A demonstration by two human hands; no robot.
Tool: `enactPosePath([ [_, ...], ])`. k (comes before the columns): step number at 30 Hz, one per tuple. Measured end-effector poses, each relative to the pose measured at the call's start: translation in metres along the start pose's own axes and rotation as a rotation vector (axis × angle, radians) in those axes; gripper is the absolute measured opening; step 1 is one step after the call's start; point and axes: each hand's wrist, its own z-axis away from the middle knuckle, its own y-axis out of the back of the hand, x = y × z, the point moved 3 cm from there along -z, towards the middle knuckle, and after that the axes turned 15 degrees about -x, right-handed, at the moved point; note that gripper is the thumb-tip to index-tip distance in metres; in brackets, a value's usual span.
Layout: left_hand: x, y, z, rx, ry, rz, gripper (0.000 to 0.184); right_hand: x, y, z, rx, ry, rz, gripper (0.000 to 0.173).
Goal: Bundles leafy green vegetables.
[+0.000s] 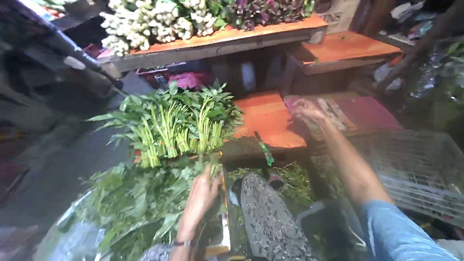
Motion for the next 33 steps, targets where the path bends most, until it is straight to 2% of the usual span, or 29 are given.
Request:
enactPosePath([
  [5, -0.014, 0.000, -0.013, -0.190, 0.010, 0.157, 0.048, -0.039, -0.070, -0.002, -0.208, 0.197, 0.007, 0.026],
  [8, -0.028, -0.001, -0.017, -0.245, 0.009, 0.200, 0.049, -0.076, -0.125, 0.014, -0.300, 0.180, -0.204, 0.026],
  [10, -0.038, -0.001, -0.019, -0.266, 0.035, 0.212, 0.052, -0.105, -0.159, 0.029, -0.462, 0.155, -0.420, 0.030],
  [12, -0.047, -0.002, -0.018, -0.248, 0.042, 0.222, 0.053, -0.134, -0.189, 0.049, -0.638, 0.167, -0.470, 0.037],
  [14, -0.055, -0.004, -0.015, -0.190, 0.033, 0.241, 0.050, -0.159, -0.215, 0.066, -0.684, 0.231, -0.310, 0.034],
  [17, -0.066, -0.011, -0.010, -0.034, 0.011, 0.209, 0.040, -0.180, -0.243, 0.078, -0.611, 0.352, 0.028, 0.027],
  [19, -0.069, -0.016, -0.006, -0.016, 0.026, 0.133, 0.036, -0.185, -0.259, 0.080, -0.595, 0.484, 0.249, 0.024],
  [22, -0.066, -0.021, 0.003, -0.074, 0.045, 0.040, 0.040, -0.187, -0.289, 0.088, -0.670, 0.655, 0.593, 0.045],
  [24, -0.063, -0.022, 0.007, -0.048, 0.011, 0.039, 0.036, -0.187, -0.309, 0.095, -0.762, 0.591, 0.741, 0.060],
  [27, -0.070, -0.024, 0.009, 0.114, -0.043, 0.117, 0.034, -0.179, -0.323, 0.091, -0.796, 0.428, 0.707, 0.069],
  [29, -0.080, -0.020, 0.008, 0.162, 0.004, 0.172, 0.034, -0.164, -0.323, 0.083, -0.803, 0.330, 0.614, 0.062],
  [30, -0.085, -0.017, 0.008, 0.157, 0.041, 0.200, 0.036, -0.154, -0.323, 0.082, -0.822, 0.318, 0.554, 0.052],
  [32, -0.094, -0.010, 0.007, 0.150, 0.105, 0.292, 0.038, -0.141, -0.328, 0.095, -0.870, 0.400, 0.436, 0.025],
  [33, -0.101, -0.008, 0.005, 0.161, 0.123, 0.356, 0.039, -0.139, -0.334, 0.110, -0.894, 0.491, 0.404, 0.018],
])
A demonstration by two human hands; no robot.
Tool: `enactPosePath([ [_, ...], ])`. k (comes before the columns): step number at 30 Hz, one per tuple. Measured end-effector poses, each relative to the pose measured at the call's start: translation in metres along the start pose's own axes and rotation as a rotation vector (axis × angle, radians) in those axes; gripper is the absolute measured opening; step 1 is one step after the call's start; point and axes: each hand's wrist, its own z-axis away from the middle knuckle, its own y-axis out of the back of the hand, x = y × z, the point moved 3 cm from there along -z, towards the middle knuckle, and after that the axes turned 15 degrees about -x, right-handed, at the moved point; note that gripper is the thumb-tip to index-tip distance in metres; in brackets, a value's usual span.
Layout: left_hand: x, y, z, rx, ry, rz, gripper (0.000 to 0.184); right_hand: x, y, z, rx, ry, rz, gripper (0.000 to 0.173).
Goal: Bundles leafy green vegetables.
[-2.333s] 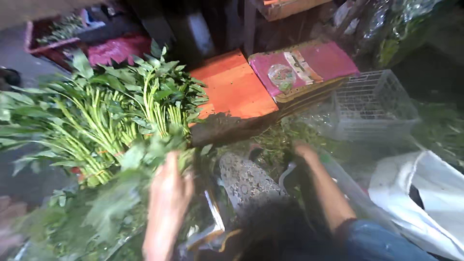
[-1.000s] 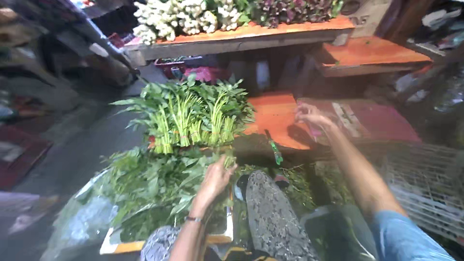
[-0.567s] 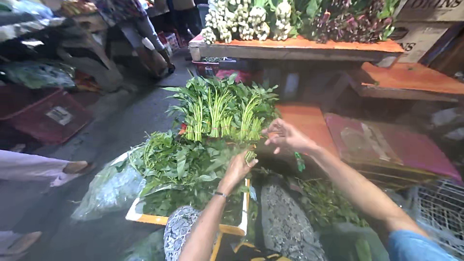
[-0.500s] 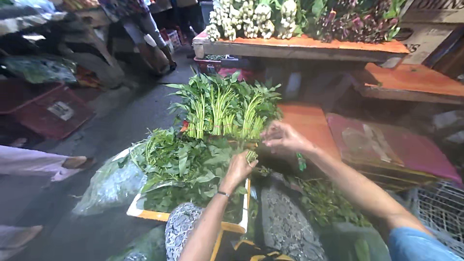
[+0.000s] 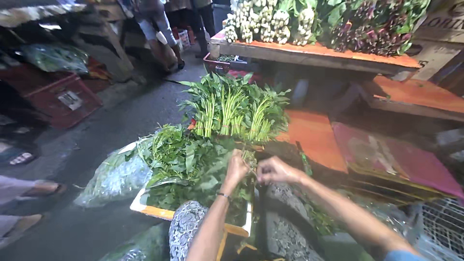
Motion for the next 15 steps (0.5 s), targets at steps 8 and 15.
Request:
enactPosePath([
  [8, -0.033, -0.015, -0.014, 0.140, 0.038, 0.519, 0.056, -0.012, -0.082, -0.008, 0.709, 0.524, -0.246, 0.050],
  [15, -0.028, -0.064, 0.010, 0.288, -0.367, -0.141, 0.030, 0.012, -0.065, -0.002, 0.833, -0.198, -0.427, 0.050],
])
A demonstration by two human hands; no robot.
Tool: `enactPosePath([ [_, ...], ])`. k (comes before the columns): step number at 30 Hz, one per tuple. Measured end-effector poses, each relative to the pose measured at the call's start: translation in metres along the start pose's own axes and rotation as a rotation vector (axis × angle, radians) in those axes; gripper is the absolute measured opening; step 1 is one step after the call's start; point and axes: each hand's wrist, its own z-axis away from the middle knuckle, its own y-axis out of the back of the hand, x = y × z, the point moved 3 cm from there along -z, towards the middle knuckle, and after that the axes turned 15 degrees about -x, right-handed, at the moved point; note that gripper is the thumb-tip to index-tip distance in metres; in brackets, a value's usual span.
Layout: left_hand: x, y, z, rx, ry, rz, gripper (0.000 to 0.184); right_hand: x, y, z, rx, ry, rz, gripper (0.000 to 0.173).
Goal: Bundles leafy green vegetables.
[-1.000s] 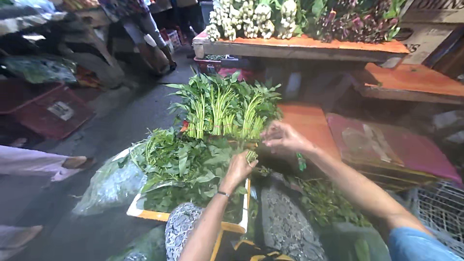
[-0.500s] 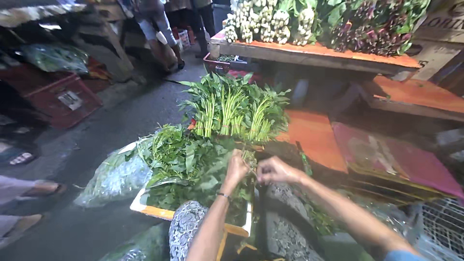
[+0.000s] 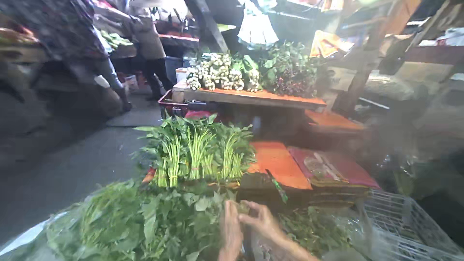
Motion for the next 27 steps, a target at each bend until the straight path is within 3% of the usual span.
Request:
enactPosePath([
  [4, 0.010, -0.003, 0.007, -0.015, -0.044, -0.217, 0.027, -0.014, 0.010, -0.001, -0.118, -0.133, 0.012, 0.052],
  [7, 0.014, 0.001, 0.008, -0.056, -0.047, -0.176, 0.021, -0.027, 0.012, -0.005, -0.139, -0.215, -0.104, 0.055],
  [11, 0.012, 0.005, 0.007, -0.150, 0.002, -0.140, 0.017, -0.037, 0.014, -0.007, -0.269, -0.253, -0.058, 0.044],
  [14, 0.017, 0.001, 0.009, -0.145, -0.016, -0.214, 0.012, -0.028, 0.015, -0.012, -0.223, -0.250, 0.117, 0.027],
  [20, 0.004, 0.024, -0.002, -0.540, 0.100, -0.104, 0.052, -0.035, 0.013, -0.022, -0.090, -0.236, 0.084, 0.019],
  [23, -0.008, 0.034, -0.008, -0.682, 0.144, -0.012, 0.050, -0.045, 0.011, -0.026, -0.106, -0.233, 0.074, 0.022],
  [27, -0.011, 0.033, -0.005, -0.672, 0.123, -0.040, 0.035, -0.052, 0.001, -0.040, -0.169, -0.309, 0.196, 0.025],
])
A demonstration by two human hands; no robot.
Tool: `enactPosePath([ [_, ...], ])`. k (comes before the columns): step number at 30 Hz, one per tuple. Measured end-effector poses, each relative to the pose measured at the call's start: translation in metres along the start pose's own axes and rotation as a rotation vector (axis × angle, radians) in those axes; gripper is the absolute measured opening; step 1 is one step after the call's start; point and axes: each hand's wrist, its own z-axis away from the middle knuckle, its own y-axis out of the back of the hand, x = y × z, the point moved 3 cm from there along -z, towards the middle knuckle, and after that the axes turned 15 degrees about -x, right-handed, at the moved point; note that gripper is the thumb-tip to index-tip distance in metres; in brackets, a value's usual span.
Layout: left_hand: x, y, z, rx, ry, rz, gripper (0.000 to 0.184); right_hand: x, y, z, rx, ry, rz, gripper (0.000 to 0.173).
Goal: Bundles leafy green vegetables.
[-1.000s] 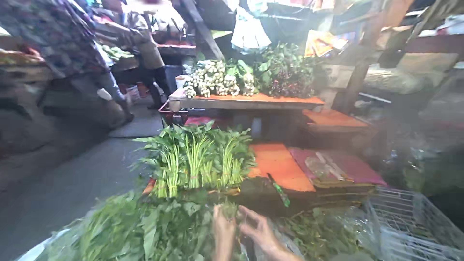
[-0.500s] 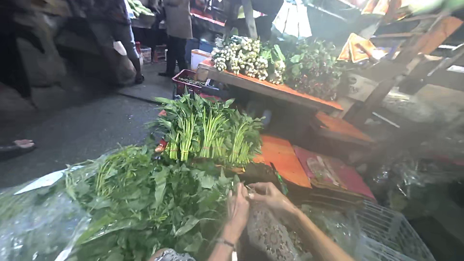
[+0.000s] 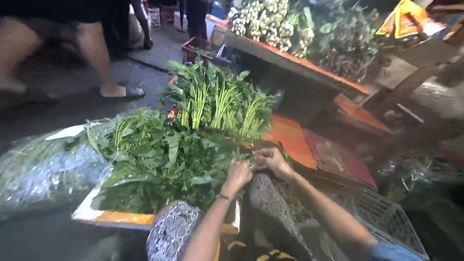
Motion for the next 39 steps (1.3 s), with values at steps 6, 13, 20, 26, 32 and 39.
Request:
enactPosePath([
  [6, 0.000, -0.018, -0.008, 0.234, -0.156, -0.252, 0.022, -0.013, 0.013, -0.031, -0.236, -0.176, 0.195, 0.019],
  [13, -0.006, -0.002, 0.005, 0.521, -0.200, -0.150, 0.022, 0.025, 0.034, -0.052, -0.417, 0.014, 0.224, 0.018],
  [20, -0.017, 0.031, 0.016, 0.335, 0.249, 0.089, 0.039, 0.020, -0.030, 0.006, -0.402, 0.722, 0.517, 0.014],
  [26, -0.020, 0.031, 0.018, 0.352, 0.376, 0.350, 0.042, 0.008, -0.069, 0.027, -0.192, 1.148, 0.256, 0.027],
  [32, -0.014, 0.024, 0.018, 0.485, 0.384, 0.389, 0.038, 0.024, -0.068, 0.002, 0.189, 0.587, -0.325, 0.058],
  [39, 0.000, -0.025, -0.003, 0.631, -0.077, -0.201, 0.011, 0.018, -0.011, -0.011, 0.127, 0.105, -0.142, 0.020],
])
